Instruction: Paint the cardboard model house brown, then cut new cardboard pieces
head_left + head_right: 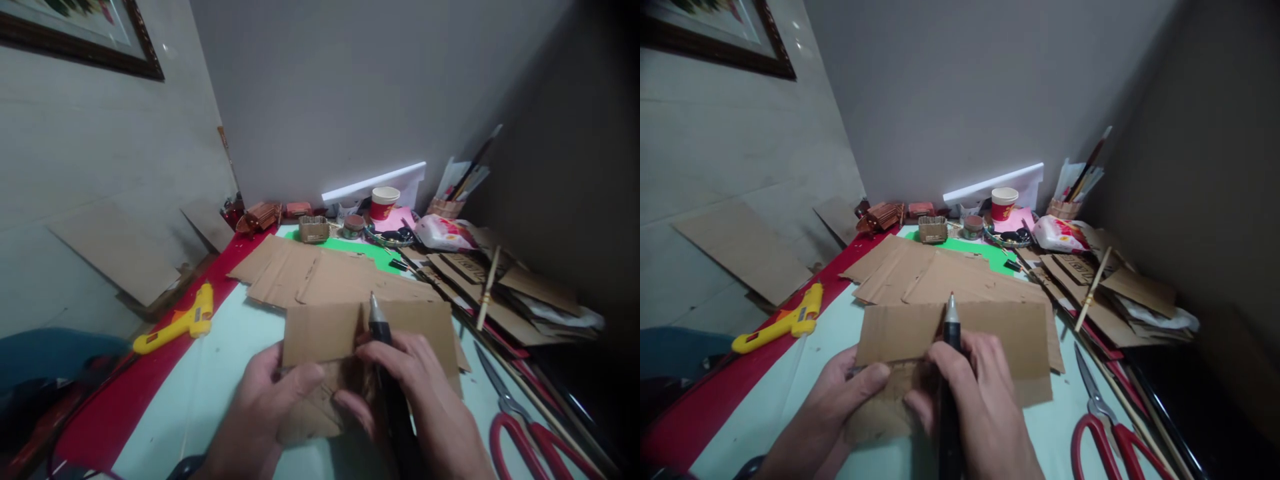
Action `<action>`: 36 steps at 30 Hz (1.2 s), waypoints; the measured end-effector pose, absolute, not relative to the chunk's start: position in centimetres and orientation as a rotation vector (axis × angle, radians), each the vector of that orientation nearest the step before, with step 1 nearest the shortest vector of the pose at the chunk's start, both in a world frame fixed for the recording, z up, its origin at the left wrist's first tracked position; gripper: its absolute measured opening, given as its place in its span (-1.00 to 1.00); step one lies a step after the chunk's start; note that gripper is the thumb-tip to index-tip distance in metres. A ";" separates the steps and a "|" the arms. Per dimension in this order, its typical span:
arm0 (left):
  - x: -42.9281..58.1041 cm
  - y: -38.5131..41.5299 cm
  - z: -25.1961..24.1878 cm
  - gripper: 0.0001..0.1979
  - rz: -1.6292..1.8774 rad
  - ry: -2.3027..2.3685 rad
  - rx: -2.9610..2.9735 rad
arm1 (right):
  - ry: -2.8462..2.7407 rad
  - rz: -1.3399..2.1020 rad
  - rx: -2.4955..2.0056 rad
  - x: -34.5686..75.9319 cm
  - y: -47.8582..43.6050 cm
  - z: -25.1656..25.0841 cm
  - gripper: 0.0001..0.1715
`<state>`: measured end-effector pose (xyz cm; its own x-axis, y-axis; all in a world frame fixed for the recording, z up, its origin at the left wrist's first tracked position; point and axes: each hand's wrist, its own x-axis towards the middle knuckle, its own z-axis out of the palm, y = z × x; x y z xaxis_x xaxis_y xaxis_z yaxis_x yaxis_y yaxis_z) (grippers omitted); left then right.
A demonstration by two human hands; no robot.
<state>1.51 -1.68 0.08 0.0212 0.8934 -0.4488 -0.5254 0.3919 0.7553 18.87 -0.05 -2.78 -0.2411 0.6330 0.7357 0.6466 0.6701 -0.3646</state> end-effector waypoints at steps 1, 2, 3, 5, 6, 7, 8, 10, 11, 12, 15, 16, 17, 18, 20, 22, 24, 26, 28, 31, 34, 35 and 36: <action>1.5 -1.7 0.2 -0.30 1.150 1.062 0.426 | -1.938 -0.033 -1.009 18.9 -0.1 -2.8 -0.71; 1.5 -1.7 0.4 -0.34 1.147 1.059 0.412 | -1.961 -0.041 -1.021 19.0 -0.2 -2.9 -0.70; 1.5 -1.8 0.6 -0.40 1.148 1.052 0.400 | -1.993 -0.042 -1.041 19.0 -0.2 -2.9 -0.68; 1.5 -1.8 0.9 -0.53 1.140 1.017 0.393 | -2.038 -0.032 -1.092 19.2 -0.2 -2.7 -0.65; 1.5 -1.8 1.0 -0.58 1.130 0.974 0.402 | -2.047 -0.025 -1.113 19.3 -0.2 -2.6 -0.64; 1.5 -1.8 1.0 -0.60 1.120 0.912 0.412 | -2.040 -0.023 -1.127 19.4 -0.2 -2.4 -0.64; 1.4 -1.8 1.0 -0.59 1.112 0.844 0.426 | -2.024 -0.031 -1.126 19.6 -0.1 -2.3 -0.65; 1.4 -1.7 0.7 -0.52 1.094 0.754 0.446 | -2.009 -0.047 -1.103 19.8 0.0 -2.0 -0.65; 1.3 -1.6 0.5 -0.48 1.086 0.743 0.450 | -2.005 -0.046 -1.085 19.9 0.1 -1.8 -0.65; 1.3 -1.6 0.3 -0.45 1.080 0.751 0.454 | -2.008 -0.036 -1.076 20.0 0.1 -1.7 -0.65; 1.1 -1.6 -0.4 -0.42 1.086 0.778 0.479 | -2.009 0.017 -1.083 20.2 -0.1 -1.4 -0.62; 1.1 -1.6 -0.5 -0.42 1.098 0.776 0.487 | -2.014 0.040 -1.095 20.2 -0.2 -1.4 -0.62; 1.1 -1.6 -0.6 -0.43 1.110 0.782 0.490 | -2.014 0.060 -1.119 20.3 -0.3 -1.4 -0.62; 1.1 -1.7 -0.6 -0.44 1.123 0.793 0.484 | -2.014 0.079 -1.145 20.3 -0.5 -1.5 -0.63; 1.3 -1.8 -0.4 -0.45 1.151 0.824 0.460 | -2.028 0.105 -1.178 20.4 -0.8 -1.6 -0.65; 1.6 -1.9 -0.1 -0.45 1.174 0.881 0.438 | -2.045 0.087 -1.183 20.4 -1.0 -1.7 -0.62; 1.8 -2.0 0.1 -0.42 1.195 0.920 0.447 | -2.062 0.050 -1.167 20.2 -1.0 -1.7 -0.60; 1.9 -2.0 0.1 -0.39 1.209 0.944 0.463 | -2.081 -0.037 -1.147 19.9 -1.0 -1.5 -0.61; 2.0 -2.1 -0.1 -0.38 1.219 0.951 0.485 | -2.106 -0.136 -1.154 19.5 -1.0 -1.3 -0.69; 1.8 -2.1 -0.3 -0.44 1.189 1.019 0.562 | -2.165 -0.251 -1.217 19.1 -1.0 -1.0 -0.76; 1.7 -2.2 -0.3 -0.50 1.164 1.142 0.641 | -2.195 -0.292 -1.245 19.2 -0.7 -1.1 -0.74; 1.6 -2.2 -0.2 -0.50 1.162 1.174 0.646 | -2.197 -0.298 -1.221 19.4 -0.6 -1.1 -0.75; 1.6 -2.2 -0.1 -0.50 1.158 1.198 0.646 | -2.210 -0.299 -1.193 19.5 -0.5 -1.1 -0.76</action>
